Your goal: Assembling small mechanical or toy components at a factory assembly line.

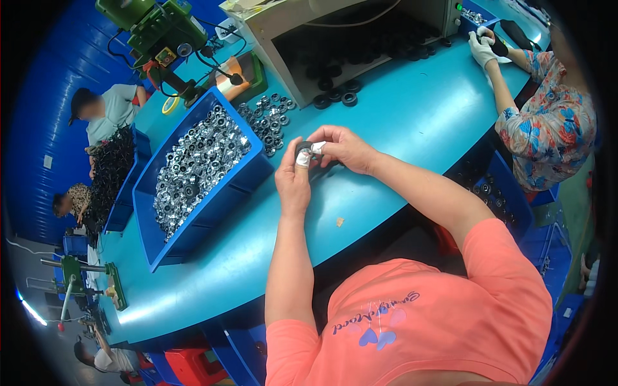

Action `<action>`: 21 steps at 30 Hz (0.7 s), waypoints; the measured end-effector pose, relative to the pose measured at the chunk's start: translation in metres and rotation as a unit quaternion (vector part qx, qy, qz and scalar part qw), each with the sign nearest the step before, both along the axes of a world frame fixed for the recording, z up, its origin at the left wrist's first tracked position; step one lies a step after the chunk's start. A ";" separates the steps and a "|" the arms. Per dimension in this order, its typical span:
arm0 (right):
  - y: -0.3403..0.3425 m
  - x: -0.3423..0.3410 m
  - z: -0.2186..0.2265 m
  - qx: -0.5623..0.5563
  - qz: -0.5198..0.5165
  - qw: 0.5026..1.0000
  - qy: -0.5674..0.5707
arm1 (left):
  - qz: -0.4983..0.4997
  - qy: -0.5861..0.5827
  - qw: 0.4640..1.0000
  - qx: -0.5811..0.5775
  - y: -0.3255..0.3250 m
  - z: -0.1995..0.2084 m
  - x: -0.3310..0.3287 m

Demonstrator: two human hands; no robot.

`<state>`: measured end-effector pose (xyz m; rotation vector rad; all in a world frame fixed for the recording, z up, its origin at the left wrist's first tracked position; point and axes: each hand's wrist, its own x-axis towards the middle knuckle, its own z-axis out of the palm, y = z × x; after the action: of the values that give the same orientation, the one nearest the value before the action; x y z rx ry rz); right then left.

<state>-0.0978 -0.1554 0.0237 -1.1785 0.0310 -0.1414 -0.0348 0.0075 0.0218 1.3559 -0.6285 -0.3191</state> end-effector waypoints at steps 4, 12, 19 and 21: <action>0.000 0.000 0.000 -0.027 0.004 1.000 -0.011 | 0.017 0.000 1.000 -0.005 -0.001 -0.002 0.002; 0.007 -0.002 0.001 -0.109 -0.016 0.992 -0.059 | 0.120 -0.038 0.992 0.034 -0.003 0.002 -0.006; 0.016 -0.001 -0.004 -0.117 -0.050 0.992 -0.009 | 0.102 -0.026 0.994 0.043 -0.005 0.000 -0.004; 0.011 0.003 -0.006 -0.049 -0.025 0.998 0.003 | 0.054 -0.004 0.998 0.025 -0.003 -0.001 0.002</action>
<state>-0.0947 -0.1445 0.0180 -1.2774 0.0591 -0.1854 -0.0328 0.0047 0.0212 1.4341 -0.5551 -0.2437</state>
